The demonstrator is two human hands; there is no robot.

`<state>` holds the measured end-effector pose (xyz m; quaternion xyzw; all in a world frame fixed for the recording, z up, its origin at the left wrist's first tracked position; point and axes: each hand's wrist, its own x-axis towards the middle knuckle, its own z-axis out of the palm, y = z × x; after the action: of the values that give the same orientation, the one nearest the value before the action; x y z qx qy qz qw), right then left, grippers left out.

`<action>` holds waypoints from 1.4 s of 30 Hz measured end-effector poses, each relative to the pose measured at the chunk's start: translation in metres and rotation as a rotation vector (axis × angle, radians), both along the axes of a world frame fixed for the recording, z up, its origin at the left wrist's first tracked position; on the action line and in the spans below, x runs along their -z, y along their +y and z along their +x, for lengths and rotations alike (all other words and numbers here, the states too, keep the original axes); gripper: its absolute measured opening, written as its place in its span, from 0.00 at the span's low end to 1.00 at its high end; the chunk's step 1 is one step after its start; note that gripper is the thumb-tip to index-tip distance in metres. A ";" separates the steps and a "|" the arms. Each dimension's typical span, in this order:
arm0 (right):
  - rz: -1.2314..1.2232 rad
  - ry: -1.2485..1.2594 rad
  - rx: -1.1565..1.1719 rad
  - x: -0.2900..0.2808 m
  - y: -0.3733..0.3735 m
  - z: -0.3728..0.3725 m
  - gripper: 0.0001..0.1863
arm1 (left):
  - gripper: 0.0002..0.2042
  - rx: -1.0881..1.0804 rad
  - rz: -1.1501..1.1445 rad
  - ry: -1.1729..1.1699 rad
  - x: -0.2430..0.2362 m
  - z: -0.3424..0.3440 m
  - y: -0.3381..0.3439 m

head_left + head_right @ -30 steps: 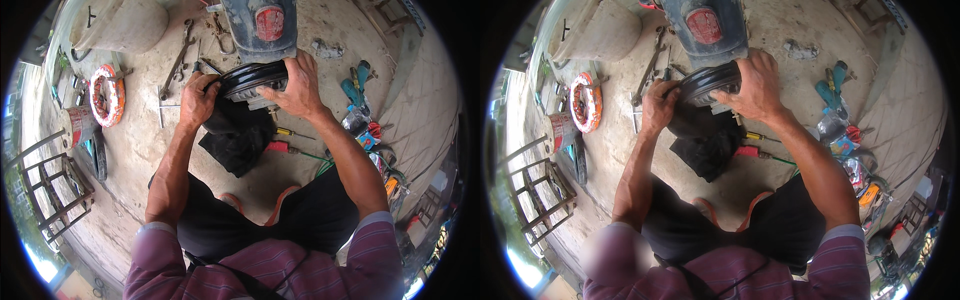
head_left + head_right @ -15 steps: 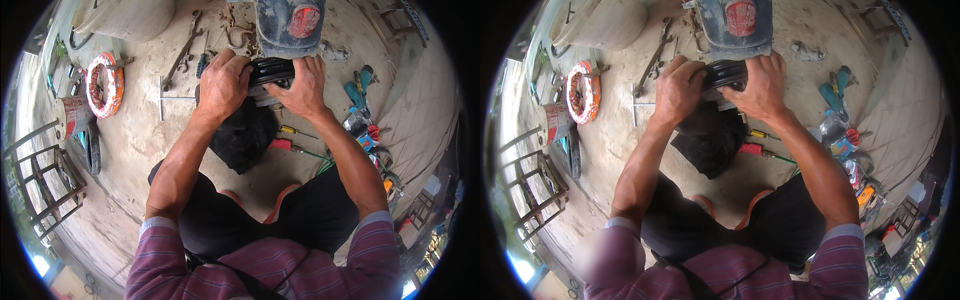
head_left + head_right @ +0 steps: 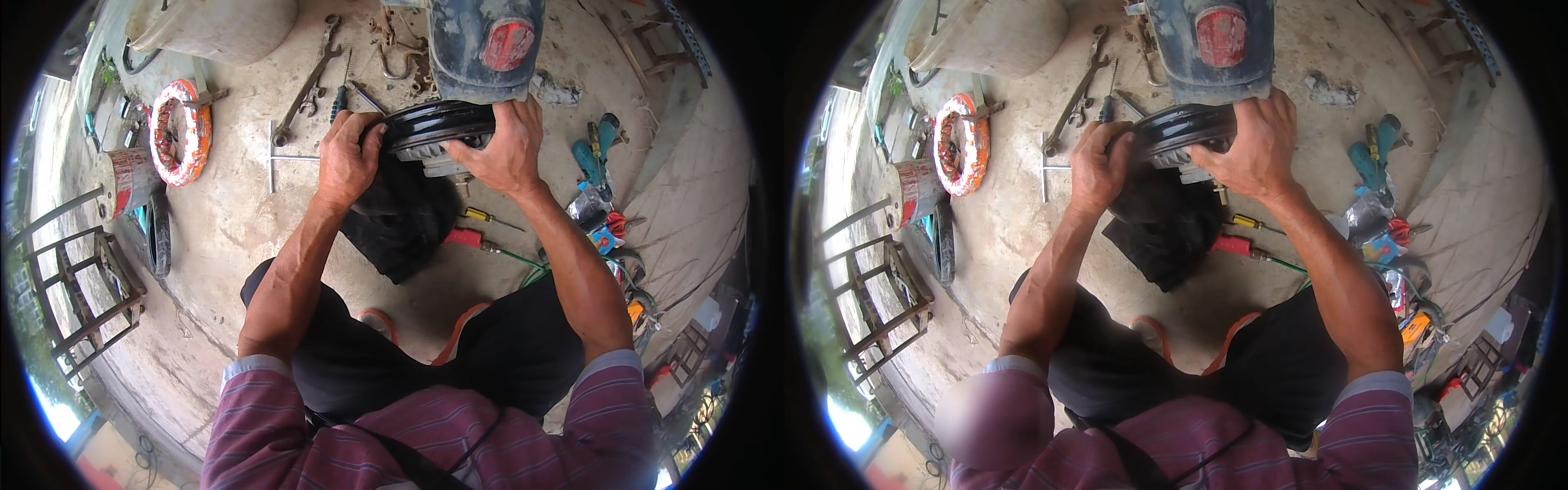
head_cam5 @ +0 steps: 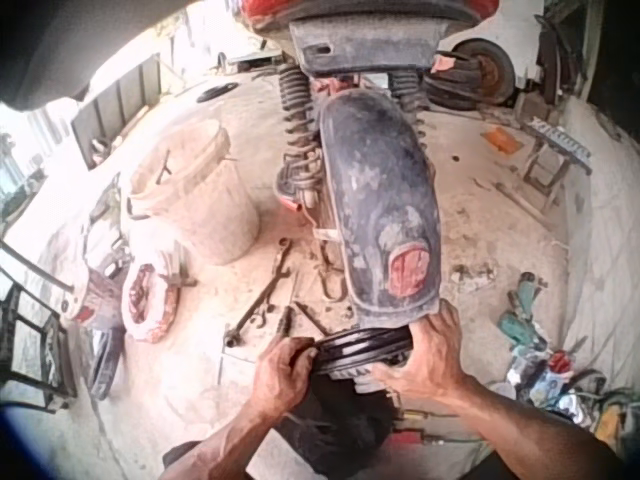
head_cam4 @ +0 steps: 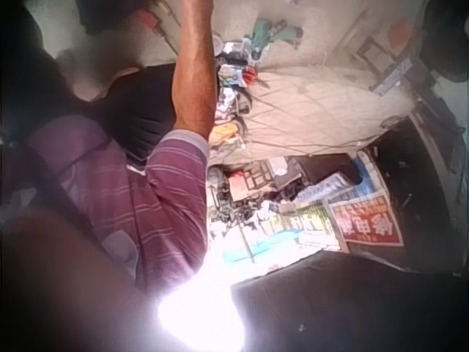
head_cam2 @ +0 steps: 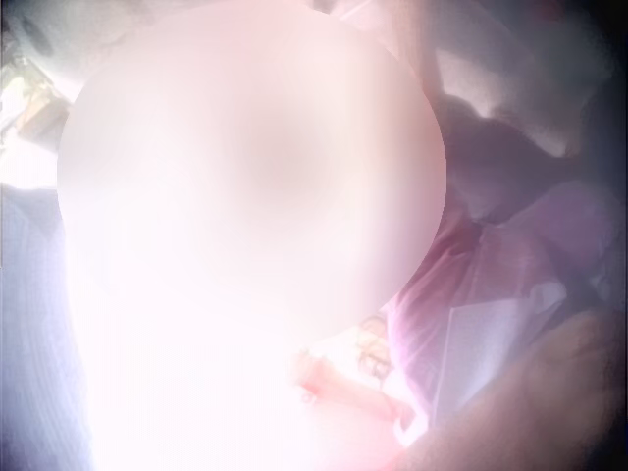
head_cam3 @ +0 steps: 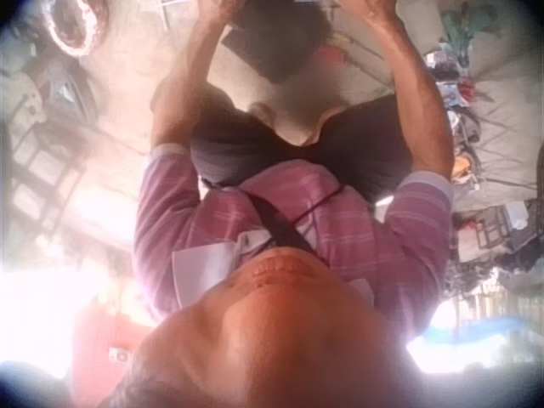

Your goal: The person removes a motorcycle tire from its rim using a screwdriver, then cleans the rim with a cloth. The person works on the tire and rim while sitting on the floor in a workshop.

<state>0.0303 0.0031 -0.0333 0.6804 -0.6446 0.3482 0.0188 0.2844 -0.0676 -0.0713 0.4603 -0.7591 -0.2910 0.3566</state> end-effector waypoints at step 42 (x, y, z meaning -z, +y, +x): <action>0.516 -0.396 -0.165 -0.017 0.028 -0.098 0.43 | 0.10 0.428 0.018 -0.381 -0.054 -0.019 -0.008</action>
<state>-0.0681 0.0309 -0.0161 0.6318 -0.6454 0.2994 -0.3077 0.2658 -0.0761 -0.0177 0.3394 -0.8896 -0.2749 0.1341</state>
